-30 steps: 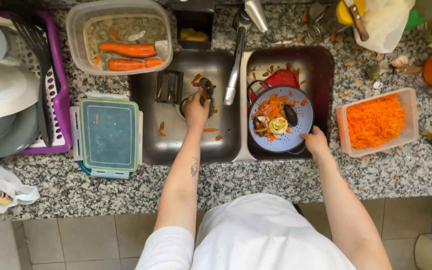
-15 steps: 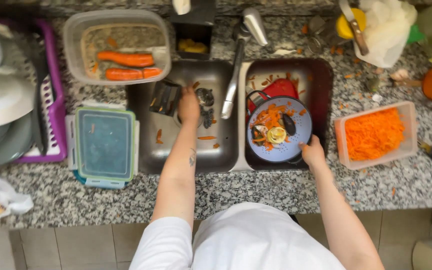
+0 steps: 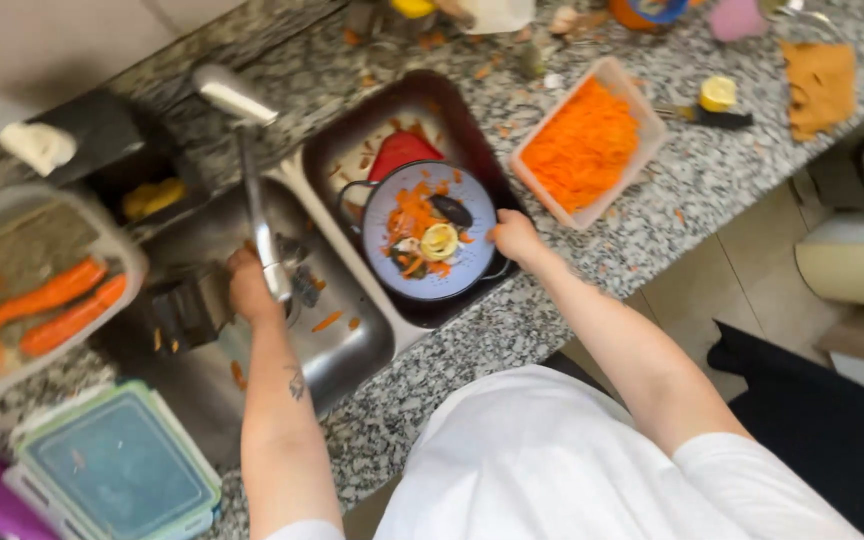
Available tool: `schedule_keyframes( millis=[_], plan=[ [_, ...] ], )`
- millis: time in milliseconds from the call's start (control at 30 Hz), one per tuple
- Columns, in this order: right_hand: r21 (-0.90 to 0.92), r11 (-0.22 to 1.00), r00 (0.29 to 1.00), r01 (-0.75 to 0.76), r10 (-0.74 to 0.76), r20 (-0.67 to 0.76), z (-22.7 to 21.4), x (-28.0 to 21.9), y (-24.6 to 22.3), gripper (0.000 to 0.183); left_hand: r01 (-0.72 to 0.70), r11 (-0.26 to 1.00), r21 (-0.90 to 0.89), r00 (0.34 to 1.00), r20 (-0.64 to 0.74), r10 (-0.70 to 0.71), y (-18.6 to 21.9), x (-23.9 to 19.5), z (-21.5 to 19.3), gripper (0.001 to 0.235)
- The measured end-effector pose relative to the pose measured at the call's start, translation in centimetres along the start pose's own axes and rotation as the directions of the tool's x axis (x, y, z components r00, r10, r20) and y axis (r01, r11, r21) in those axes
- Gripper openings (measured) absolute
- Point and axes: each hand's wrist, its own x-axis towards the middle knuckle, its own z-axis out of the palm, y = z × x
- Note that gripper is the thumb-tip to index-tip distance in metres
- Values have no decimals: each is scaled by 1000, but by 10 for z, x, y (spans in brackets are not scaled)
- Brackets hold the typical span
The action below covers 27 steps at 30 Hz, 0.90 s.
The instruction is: The person grates carrots into a plastic container using a handheld grater. They then discard vegetable peels from a colander into a trash bin, rinse the colander under running water, and wipe the countertop with a cloth.
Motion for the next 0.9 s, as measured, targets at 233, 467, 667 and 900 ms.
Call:
schedule_keyframes(
  millis=[233,467,667,900],
  plan=[
    [132,990,995,-58,46,90,-33,-79,-65,64,102,969,-224,983,-125,-132,-13,-24,21,28],
    [220,969,981,-112,73,180,-5,-49,-37,71,69,948,-310,935,-311,-170,31,-108,-49,19],
    [-19,995,981,94,-89,172,-45,-103,-66,60,-285,837,-467,905,-420,73,143,-144,-107,13],
    [-376,626,518,683,-778,-355,-131,-61,-12,19,-371,872,-320,904,-340,259,223,-138,-129,13]
  ],
)
